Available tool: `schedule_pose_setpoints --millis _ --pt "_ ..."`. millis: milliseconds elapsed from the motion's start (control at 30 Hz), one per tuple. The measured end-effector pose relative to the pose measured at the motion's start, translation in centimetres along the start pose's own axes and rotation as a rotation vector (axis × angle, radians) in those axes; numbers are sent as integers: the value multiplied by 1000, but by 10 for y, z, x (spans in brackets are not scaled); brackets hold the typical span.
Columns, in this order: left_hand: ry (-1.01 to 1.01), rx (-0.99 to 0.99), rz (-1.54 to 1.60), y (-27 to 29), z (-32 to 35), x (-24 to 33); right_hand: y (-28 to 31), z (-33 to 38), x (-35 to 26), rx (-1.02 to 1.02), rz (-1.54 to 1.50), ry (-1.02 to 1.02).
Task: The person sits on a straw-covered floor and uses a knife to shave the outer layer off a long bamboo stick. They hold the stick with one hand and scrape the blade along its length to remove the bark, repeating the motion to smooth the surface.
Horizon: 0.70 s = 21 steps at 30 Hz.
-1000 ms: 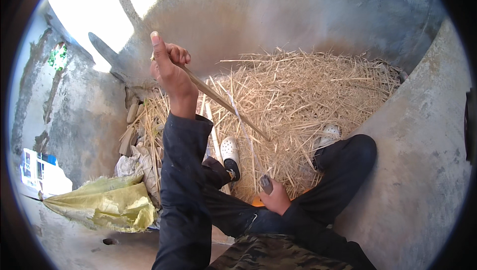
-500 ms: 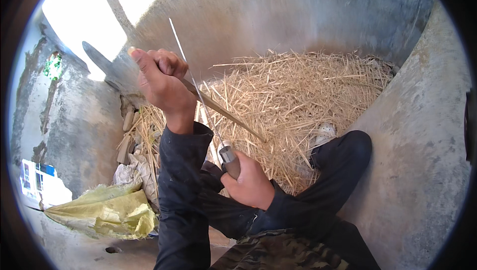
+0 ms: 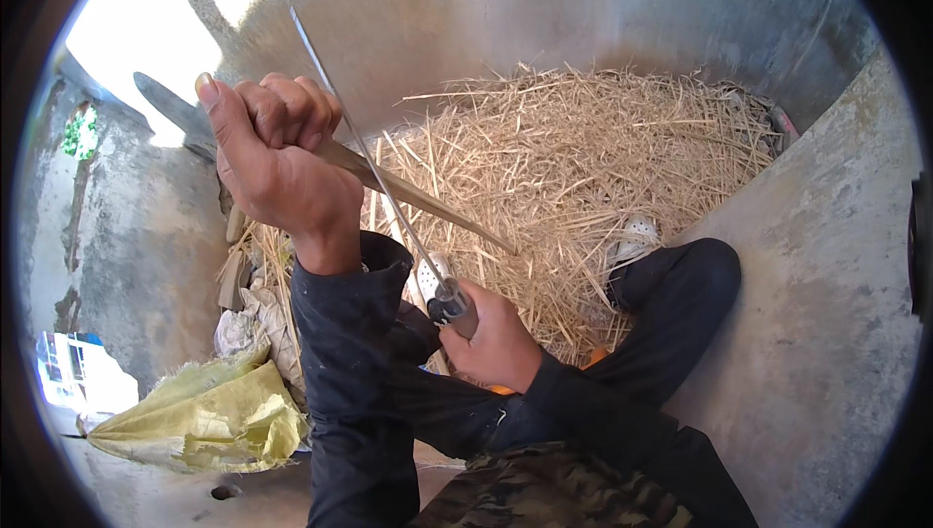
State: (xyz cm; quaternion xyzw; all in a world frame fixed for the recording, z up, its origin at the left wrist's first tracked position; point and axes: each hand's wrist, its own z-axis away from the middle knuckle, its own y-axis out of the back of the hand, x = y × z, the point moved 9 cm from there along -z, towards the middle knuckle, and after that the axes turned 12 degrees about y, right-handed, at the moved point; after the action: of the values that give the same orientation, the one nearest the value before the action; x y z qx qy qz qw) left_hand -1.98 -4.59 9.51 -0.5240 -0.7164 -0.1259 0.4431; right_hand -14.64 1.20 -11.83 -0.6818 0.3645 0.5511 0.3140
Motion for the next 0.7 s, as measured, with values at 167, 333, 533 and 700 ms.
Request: schedule_pose_setpoints --millis 167,333,533,700 --pt "29 -22 32 8 -5 0 -1 21 64 56 -4 -21" --pt "-53 -48 103 14 -2 4 -8 14 -4 45 -3 55" --pt "-33 -69 48 -3 4 4 5 20 67 108 -1 -20" --pt "-40 -53 62 10 -4 -1 2 19 32 71 23 -14"
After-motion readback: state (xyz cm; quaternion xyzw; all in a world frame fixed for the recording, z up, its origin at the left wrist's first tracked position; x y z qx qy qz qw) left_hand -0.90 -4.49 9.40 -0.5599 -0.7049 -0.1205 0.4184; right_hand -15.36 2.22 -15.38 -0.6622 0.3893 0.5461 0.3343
